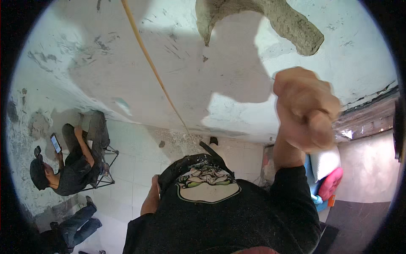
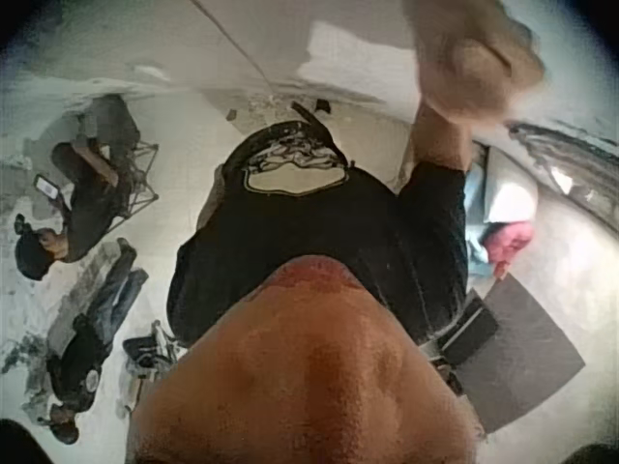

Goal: The person holds a putty knife and scrapes paint and plaster off a wall.

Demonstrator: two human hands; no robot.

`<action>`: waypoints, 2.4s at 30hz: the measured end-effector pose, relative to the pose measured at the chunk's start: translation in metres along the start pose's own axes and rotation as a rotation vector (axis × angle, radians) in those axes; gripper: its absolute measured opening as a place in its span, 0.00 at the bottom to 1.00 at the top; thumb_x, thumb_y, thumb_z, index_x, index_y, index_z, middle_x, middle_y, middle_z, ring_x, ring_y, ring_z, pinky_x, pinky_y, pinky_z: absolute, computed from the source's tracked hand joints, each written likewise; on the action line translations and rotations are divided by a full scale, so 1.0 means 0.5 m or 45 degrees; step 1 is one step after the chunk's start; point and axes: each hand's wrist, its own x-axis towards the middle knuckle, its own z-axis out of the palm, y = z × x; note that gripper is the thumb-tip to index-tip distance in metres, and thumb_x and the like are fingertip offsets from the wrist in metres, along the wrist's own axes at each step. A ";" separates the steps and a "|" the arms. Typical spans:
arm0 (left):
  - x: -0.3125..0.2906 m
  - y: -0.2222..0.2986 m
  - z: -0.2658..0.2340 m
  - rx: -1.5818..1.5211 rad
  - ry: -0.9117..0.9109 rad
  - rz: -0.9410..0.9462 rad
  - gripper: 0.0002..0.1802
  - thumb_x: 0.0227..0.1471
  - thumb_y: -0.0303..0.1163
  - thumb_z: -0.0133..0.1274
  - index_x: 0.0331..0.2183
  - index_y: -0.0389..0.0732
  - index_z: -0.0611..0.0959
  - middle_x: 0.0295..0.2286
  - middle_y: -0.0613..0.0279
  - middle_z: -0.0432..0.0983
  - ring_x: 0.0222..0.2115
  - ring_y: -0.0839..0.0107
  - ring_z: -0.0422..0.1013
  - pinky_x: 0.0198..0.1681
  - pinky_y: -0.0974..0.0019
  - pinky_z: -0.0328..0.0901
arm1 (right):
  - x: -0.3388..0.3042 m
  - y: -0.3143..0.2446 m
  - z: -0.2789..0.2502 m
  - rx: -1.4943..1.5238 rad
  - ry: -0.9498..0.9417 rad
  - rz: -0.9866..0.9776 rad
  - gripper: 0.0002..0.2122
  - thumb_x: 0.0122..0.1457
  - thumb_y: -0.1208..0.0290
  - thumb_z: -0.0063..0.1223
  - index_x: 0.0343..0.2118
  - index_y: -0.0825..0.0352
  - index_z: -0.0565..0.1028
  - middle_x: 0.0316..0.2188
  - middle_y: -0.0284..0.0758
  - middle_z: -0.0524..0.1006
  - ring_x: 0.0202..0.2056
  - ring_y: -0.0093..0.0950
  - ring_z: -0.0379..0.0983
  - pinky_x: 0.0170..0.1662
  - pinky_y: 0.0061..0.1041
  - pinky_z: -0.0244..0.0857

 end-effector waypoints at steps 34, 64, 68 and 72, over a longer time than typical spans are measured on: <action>0.024 -0.011 -0.016 0.663 0.021 0.337 0.11 0.42 0.33 0.47 0.26 0.42 0.84 0.30 0.57 0.77 0.32 0.66 0.73 0.37 0.65 0.67 | -0.067 0.021 -0.012 -0.218 0.031 0.117 0.15 0.42 0.66 0.42 0.07 0.66 0.56 0.06 0.32 0.55 0.09 0.26 0.54 0.14 0.24 0.48; 0.013 0.007 -0.067 0.867 -0.012 0.241 0.10 0.41 0.36 0.50 0.24 0.43 0.83 0.25 0.56 0.77 0.26 0.65 0.72 0.29 0.62 0.66 | -0.051 0.007 -0.021 0.051 0.121 -0.077 0.15 0.46 0.67 0.40 0.08 0.66 0.57 0.06 0.30 0.55 0.08 0.25 0.50 0.12 0.25 0.47; -0.103 0.171 0.037 0.948 -0.218 0.679 0.12 0.41 0.39 0.50 0.28 0.48 0.84 0.28 0.57 0.78 0.30 0.58 0.74 0.36 0.59 0.68 | -0.100 0.038 -0.018 -0.144 0.024 0.088 0.17 0.49 0.64 0.42 0.08 0.66 0.58 0.05 0.30 0.54 0.07 0.25 0.51 0.12 0.23 0.45; -0.011 0.143 0.005 1.383 -0.198 0.557 0.13 0.43 0.40 0.49 0.30 0.49 0.84 0.32 0.57 0.78 0.36 0.58 0.73 0.40 0.59 0.67 | -0.077 0.006 -0.025 0.160 0.105 -0.017 0.15 0.46 0.65 0.45 0.09 0.67 0.61 0.06 0.31 0.58 0.09 0.26 0.56 0.14 0.23 0.50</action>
